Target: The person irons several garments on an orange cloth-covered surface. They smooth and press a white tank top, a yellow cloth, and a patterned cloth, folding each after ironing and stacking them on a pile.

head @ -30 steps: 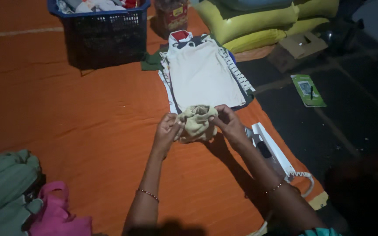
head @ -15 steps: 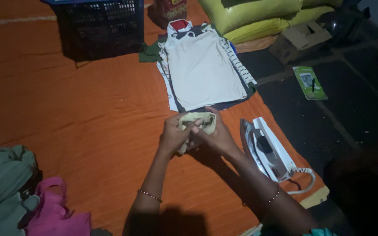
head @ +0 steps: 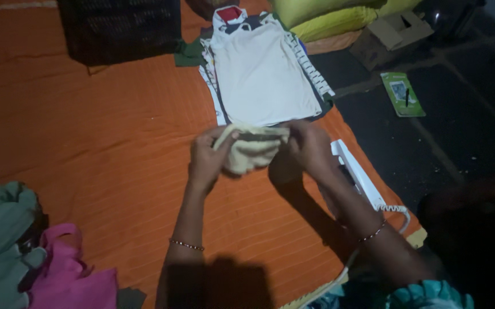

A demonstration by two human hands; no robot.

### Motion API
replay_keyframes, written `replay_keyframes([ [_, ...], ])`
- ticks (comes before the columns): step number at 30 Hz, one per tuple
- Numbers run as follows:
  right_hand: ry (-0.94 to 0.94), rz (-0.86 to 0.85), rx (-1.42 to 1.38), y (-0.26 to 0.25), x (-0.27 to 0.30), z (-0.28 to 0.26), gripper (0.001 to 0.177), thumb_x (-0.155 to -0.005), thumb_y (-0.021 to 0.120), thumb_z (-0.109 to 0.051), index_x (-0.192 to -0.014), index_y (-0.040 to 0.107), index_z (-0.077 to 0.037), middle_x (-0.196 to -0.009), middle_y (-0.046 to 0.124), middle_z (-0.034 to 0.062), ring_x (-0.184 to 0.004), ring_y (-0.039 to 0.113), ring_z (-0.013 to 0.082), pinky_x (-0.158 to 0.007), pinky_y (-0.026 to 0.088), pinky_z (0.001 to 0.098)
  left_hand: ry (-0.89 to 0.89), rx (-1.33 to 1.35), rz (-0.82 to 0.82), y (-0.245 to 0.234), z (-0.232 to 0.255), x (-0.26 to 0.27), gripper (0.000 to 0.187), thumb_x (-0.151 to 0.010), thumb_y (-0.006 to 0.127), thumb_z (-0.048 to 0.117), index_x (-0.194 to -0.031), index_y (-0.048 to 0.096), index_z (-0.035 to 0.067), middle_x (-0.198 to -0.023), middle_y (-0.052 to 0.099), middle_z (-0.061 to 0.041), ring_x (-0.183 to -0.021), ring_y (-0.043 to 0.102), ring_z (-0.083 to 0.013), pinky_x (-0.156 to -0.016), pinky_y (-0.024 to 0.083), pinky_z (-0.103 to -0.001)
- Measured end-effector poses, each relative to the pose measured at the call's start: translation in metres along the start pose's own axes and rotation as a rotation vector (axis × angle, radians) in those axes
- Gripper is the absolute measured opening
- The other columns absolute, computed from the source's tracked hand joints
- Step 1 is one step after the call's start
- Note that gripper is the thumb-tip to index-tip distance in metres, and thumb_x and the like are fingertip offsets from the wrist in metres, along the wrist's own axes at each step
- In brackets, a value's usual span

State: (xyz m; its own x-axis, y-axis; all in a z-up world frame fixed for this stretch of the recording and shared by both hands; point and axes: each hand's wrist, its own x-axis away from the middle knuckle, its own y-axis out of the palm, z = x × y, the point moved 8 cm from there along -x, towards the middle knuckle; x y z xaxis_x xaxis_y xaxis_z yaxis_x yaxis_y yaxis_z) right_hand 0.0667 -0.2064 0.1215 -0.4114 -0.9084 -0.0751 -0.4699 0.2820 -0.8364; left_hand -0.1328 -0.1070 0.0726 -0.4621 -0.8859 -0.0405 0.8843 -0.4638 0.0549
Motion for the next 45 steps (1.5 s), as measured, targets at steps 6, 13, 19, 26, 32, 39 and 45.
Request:
replay_keyframes([
  [6, -0.512, 0.263, 0.211, -0.031, 0.036, -0.021, 0.033, -0.081, 0.069, 0.009, -0.108, 0.074, -0.009, -0.111, 0.074, 0.0124, -0.108, 0.067, 0.0323, -0.096, 0.052, 0.0483, 0.325, -0.04, -0.242, -0.01, 0.04, 0.015, 0.017, -0.089, 0.072, 0.001, -0.104, 0.079, 0.001, -0.118, 0.068, -0.005, -0.11, 0.069, -0.0169, -0.091, 0.06, -0.033],
  [13, -0.407, -0.157, 0.277, 0.036, 0.109, -0.003, 0.019, -0.087, 0.067, 0.0, -0.101, 0.075, -0.009, -0.11, 0.076, 0.01, -0.109, 0.07, 0.025, -0.102, 0.05, 0.0468, -0.342, -0.441, -0.692, 0.01, -0.029, 0.027, 0.03, -0.079, 0.087, 0.022, -0.101, 0.084, 0.001, -0.1, 0.085, -0.018, -0.081, 0.077, -0.0186, -0.072, 0.062, -0.031],
  [19, -0.055, -0.353, 0.185, 0.026, 0.128, 0.022, 0.017, -0.1, 0.057, -0.014, -0.108, 0.072, -0.011, -0.11, 0.074, 0.0091, -0.105, 0.07, 0.0201, -0.092, 0.058, 0.0384, -0.25, -0.84, -0.35, -0.01, -0.046, 0.01, 0.048, -0.068, 0.086, 0.037, -0.105, 0.077, 0.01, -0.092, 0.079, -0.008, -0.085, 0.074, -0.0228, -0.077, 0.057, -0.039],
  [26, 0.095, 0.137, 0.478, -0.054, 0.071, 0.085, 0.048, -0.092, 0.07, -0.027, -0.133, 0.06, -0.003, -0.118, 0.064, 0.0274, -0.1, 0.065, 0.0338, -0.075, 0.058, 0.0426, -0.233, -1.113, -0.357, -0.003, -0.082, 0.0, 0.029, -0.072, 0.083, 0.033, -0.092, 0.075, 0.016, -0.099, 0.076, -0.006, -0.097, 0.072, -0.0293, -0.081, 0.056, -0.045],
  [32, 0.649, -0.263, 0.275, -0.036, 0.057, 0.142, 0.051, -0.103, 0.054, -0.044, -0.133, 0.055, -0.004, -0.096, 0.071, 0.018, -0.081, 0.073, 0.0282, -0.066, 0.061, 0.0427, -0.309, -1.19, -0.38, -0.028, -0.076, 0.0, 0.027, -0.074, 0.082, 0.031, -0.096, 0.075, 0.016, -0.103, 0.076, -0.008, -0.099, 0.071, -0.031, -0.084, 0.056, -0.046],
  [39, 0.673, -0.198, 0.16, -0.054, 0.06, 0.128, 0.05, -0.103, 0.049, -0.048, -0.133, 0.057, -0.009, -0.094, 0.072, 0.0193, -0.079, 0.073, 0.0304, -0.064, 0.059, 0.042, 0.385, -0.808, -0.25, 0.056, -0.029, 0.007, 0.041, -0.082, 0.078, 0.027, -0.116, 0.067, 0.007, -0.114, 0.068, -0.013, -0.11, 0.062, -0.034, -0.096, 0.047, -0.048],
  [45, 0.407, -0.353, 0.114, -0.039, 0.055, 0.1, 0.052, -0.097, 0.052, -0.049, -0.128, 0.063, -0.009, -0.084, 0.077, 0.0137, -0.066, 0.076, 0.0239, -0.059, 0.061, 0.0401, 0.469, -0.949, -0.282, 0.091, -0.053, 0.014, 0.042, -0.084, 0.072, 0.021, -0.125, 0.068, 0.011, -0.11, 0.066, -0.014, -0.104, 0.06, -0.0345, -0.084, 0.046, -0.051],
])
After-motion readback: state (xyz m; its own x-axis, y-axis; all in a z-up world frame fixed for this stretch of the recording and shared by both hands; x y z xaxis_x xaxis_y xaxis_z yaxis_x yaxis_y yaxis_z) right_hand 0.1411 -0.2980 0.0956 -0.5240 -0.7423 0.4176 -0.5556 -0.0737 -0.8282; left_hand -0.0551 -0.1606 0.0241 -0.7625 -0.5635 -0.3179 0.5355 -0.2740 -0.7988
